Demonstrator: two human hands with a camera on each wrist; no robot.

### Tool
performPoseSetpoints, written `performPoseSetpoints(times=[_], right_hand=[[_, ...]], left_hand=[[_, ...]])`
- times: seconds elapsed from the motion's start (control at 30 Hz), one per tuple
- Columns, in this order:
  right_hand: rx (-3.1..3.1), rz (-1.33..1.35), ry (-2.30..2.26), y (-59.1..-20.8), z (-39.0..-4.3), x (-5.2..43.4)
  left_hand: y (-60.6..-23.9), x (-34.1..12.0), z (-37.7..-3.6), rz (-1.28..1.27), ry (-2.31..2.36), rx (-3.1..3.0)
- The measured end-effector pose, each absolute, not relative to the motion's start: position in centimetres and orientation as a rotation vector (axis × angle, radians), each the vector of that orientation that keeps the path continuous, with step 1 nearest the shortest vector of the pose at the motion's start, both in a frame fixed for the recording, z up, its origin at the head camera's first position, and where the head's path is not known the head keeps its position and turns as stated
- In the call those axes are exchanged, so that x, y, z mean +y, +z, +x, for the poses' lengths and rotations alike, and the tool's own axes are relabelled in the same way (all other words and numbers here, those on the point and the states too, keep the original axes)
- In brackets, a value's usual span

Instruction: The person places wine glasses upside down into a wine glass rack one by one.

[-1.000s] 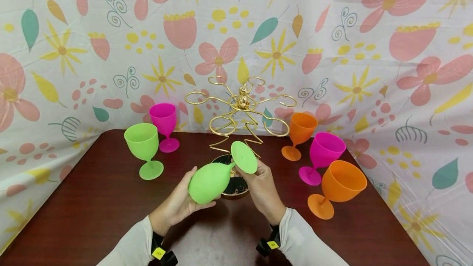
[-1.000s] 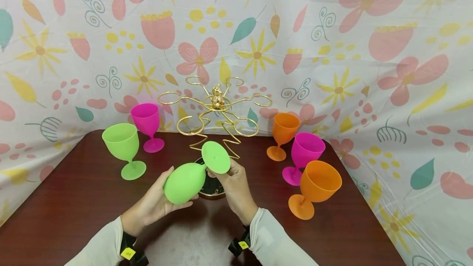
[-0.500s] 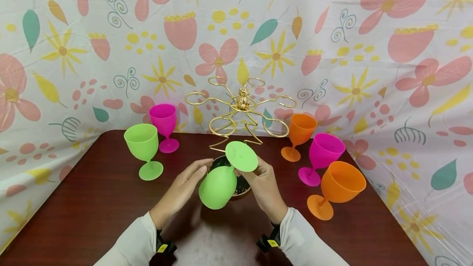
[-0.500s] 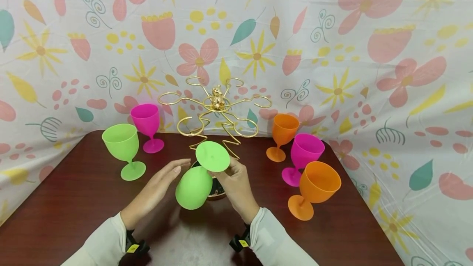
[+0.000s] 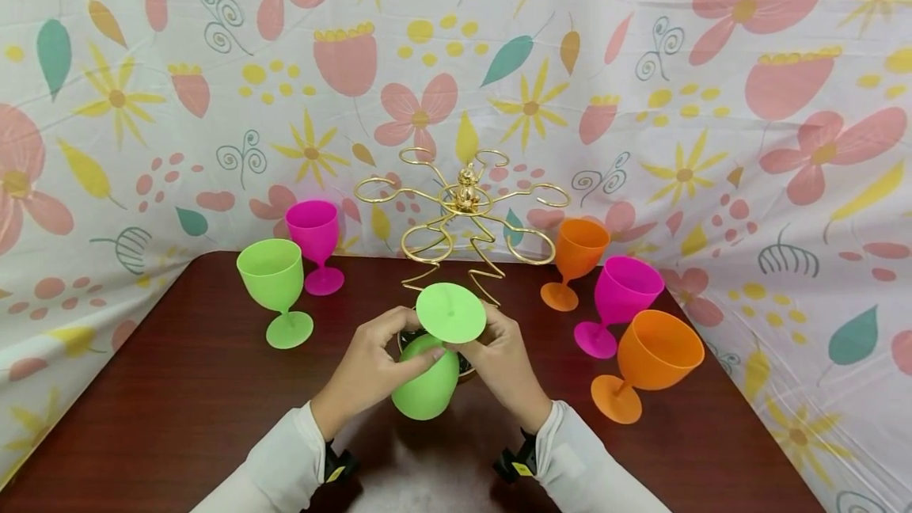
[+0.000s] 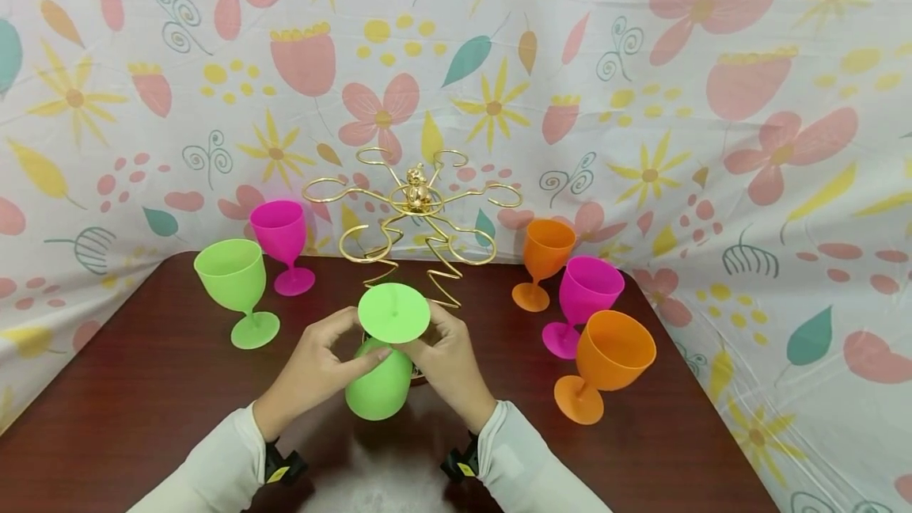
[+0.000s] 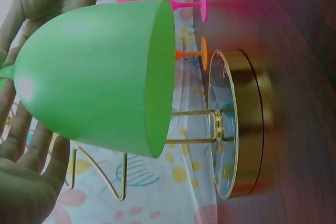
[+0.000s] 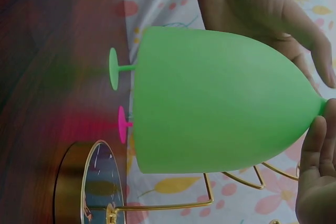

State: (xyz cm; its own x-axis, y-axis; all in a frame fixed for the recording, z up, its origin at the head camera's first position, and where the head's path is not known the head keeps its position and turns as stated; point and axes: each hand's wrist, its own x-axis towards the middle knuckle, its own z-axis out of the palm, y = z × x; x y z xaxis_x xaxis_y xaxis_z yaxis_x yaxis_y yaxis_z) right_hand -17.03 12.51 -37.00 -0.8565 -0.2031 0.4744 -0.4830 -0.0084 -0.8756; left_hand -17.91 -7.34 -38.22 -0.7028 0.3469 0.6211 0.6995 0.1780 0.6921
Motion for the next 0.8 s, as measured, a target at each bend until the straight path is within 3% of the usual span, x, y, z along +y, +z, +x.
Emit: performPoseSetpoints(times=[0.8], right_hand=[[-2.079,0.818,1.9,-37.1,-16.9,12.8]], left_hand=[[-37.2,-7.7,-17.4,-0.862,-1.652,-2.192]])
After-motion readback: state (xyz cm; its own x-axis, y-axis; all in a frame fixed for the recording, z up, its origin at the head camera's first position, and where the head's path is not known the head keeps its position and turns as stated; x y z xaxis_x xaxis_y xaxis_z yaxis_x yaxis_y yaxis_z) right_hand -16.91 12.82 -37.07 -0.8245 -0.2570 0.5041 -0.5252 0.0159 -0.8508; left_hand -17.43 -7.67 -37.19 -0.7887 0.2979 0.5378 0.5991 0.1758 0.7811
